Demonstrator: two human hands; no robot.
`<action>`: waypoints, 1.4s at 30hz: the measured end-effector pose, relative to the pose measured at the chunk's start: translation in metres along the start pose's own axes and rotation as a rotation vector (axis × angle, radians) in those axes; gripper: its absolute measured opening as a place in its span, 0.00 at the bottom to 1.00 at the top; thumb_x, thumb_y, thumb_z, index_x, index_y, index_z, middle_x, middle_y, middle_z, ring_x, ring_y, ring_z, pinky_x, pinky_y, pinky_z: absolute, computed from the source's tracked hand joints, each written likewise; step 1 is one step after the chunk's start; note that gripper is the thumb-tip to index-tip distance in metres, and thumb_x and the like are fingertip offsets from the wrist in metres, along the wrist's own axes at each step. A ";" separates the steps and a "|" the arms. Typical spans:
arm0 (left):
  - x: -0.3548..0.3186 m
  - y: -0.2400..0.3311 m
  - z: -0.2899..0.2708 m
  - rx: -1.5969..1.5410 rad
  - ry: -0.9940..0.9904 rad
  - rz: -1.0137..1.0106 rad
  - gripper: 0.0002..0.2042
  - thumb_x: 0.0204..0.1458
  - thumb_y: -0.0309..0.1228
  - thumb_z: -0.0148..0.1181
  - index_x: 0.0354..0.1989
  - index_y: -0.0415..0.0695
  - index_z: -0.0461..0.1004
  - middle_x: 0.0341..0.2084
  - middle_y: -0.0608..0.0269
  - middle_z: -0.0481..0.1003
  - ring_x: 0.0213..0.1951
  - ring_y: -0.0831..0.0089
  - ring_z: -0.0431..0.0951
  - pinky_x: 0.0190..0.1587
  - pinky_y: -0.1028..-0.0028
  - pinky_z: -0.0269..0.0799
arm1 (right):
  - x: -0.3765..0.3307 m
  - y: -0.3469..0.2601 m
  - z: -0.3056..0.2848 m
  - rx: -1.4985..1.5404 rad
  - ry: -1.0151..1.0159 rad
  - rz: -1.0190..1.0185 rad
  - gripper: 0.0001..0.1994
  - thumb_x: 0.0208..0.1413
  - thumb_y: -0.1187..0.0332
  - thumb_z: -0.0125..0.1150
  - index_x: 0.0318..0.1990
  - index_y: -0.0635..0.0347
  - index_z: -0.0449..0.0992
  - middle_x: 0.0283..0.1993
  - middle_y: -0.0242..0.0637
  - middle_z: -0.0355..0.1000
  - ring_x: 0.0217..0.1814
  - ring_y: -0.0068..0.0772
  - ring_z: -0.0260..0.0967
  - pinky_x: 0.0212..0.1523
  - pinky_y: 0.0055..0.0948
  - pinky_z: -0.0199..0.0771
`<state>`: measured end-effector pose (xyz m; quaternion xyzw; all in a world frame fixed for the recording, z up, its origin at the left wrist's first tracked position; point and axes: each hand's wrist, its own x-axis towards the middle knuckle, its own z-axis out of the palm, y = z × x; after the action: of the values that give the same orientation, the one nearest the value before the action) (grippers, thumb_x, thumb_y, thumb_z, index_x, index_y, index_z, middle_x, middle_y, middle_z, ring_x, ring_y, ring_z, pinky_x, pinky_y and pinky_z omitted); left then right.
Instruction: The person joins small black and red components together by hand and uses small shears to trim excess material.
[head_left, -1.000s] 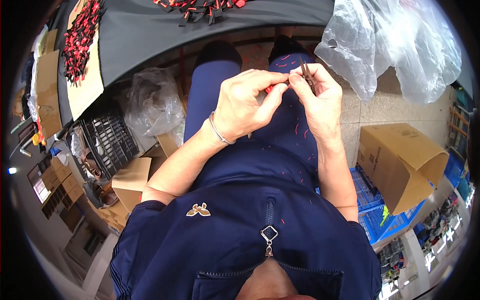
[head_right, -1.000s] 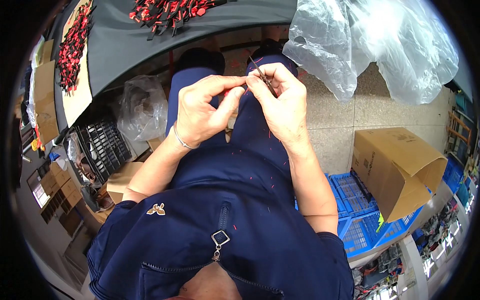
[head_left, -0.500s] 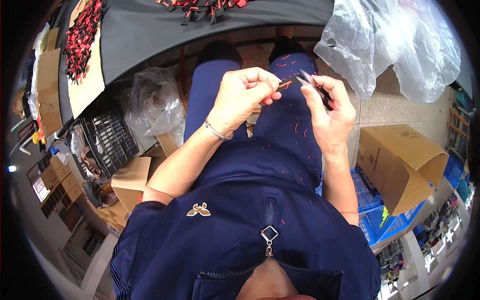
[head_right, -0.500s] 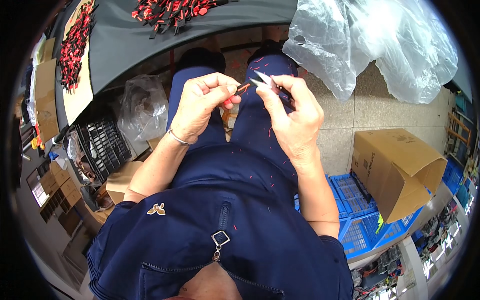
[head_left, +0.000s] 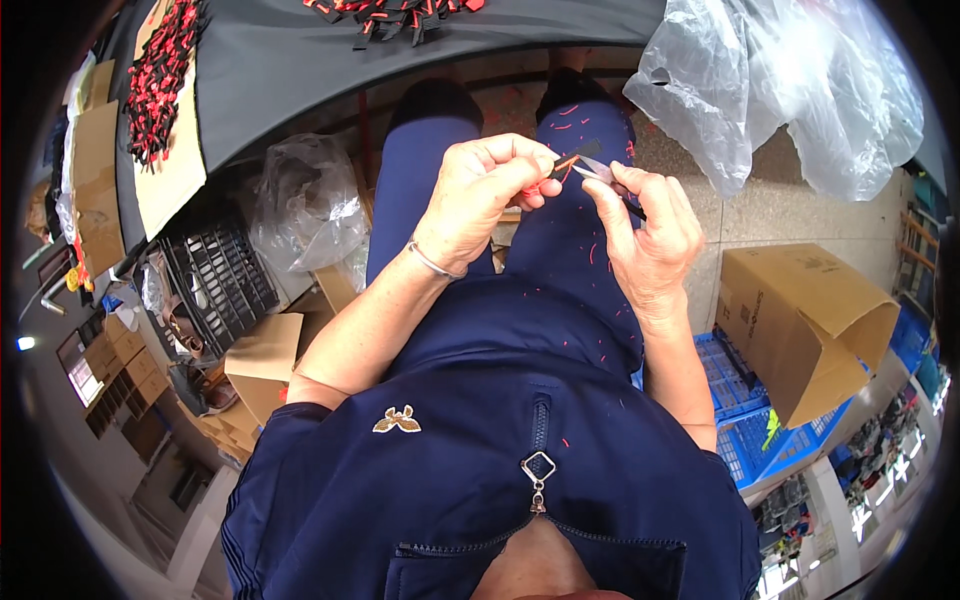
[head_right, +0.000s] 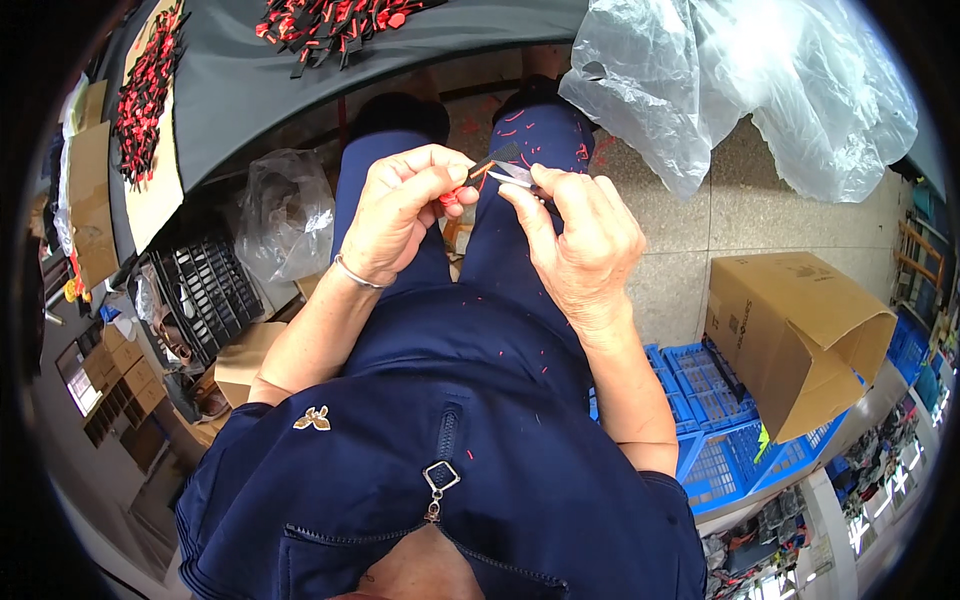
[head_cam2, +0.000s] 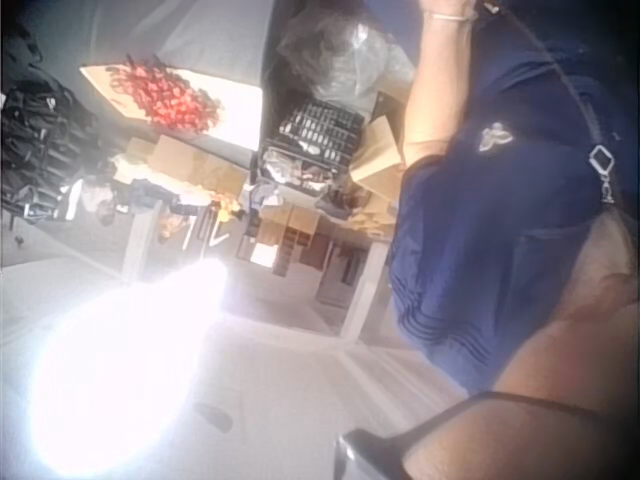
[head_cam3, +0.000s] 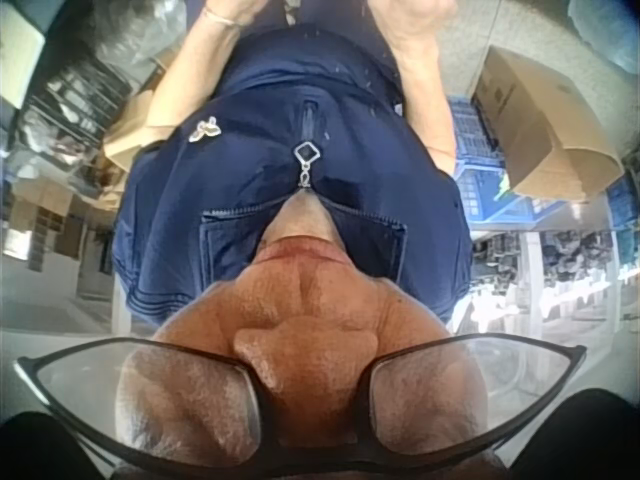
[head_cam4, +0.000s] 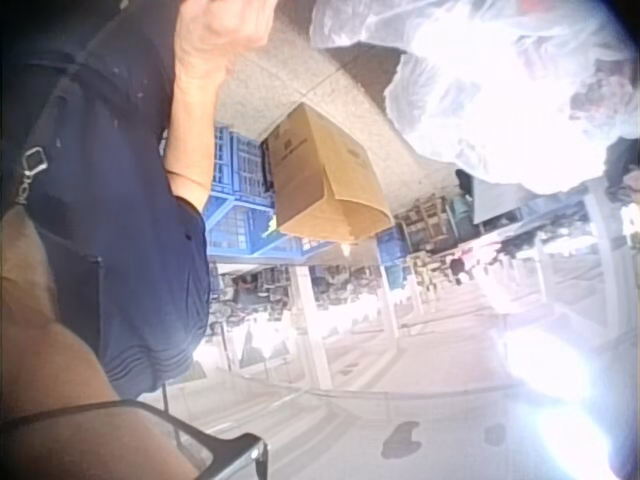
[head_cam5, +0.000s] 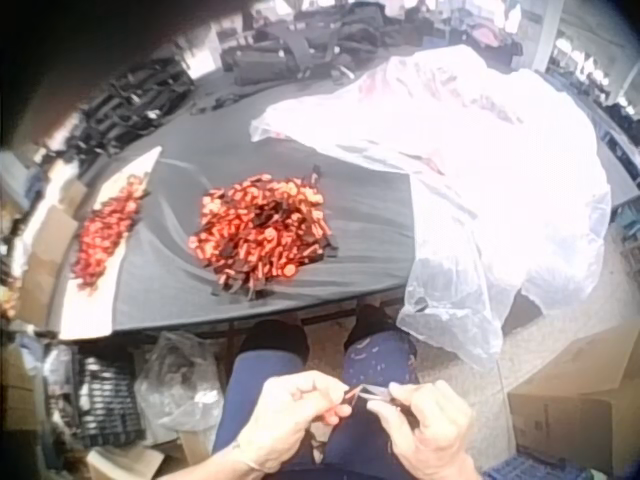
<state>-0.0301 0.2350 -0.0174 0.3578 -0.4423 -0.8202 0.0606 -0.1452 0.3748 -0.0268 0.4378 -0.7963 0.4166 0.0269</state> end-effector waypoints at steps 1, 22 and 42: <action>0.001 -0.002 -0.001 0.000 0.000 -0.001 0.08 0.51 0.28 0.56 0.34 0.36 0.75 0.24 0.62 0.76 0.24 0.84 0.71 0.31 0.84 0.69 | 0.000 0.001 0.001 0.000 0.000 0.001 0.12 0.38 0.69 0.71 0.30 0.60 0.75 0.24 0.32 0.72 0.23 0.29 0.67 0.23 0.26 0.67; 0.006 -0.014 -0.001 -0.306 -0.050 -0.073 0.07 0.51 0.24 0.53 0.34 0.34 0.73 0.23 0.60 0.75 0.24 0.80 0.72 0.31 0.81 0.69 | 0.000 0.006 0.008 0.039 0.036 0.013 0.11 0.38 0.69 0.71 0.29 0.59 0.75 0.24 0.32 0.72 0.22 0.30 0.66 0.22 0.26 0.66; -0.010 -0.014 0.024 0.175 0.088 0.210 0.07 0.51 0.24 0.58 0.37 0.37 0.74 0.25 0.63 0.76 0.27 0.82 0.75 0.32 0.82 0.71 | 0.002 -0.009 0.010 1.007 -0.199 0.866 0.06 0.51 0.71 0.63 0.27 0.61 0.72 0.20 0.21 0.64 0.21 0.07 0.54 0.20 0.12 0.51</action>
<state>-0.0352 0.2640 -0.0148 0.3489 -0.5439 -0.7513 0.1338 -0.1366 0.3639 -0.0264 0.0741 -0.6072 0.6681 -0.4237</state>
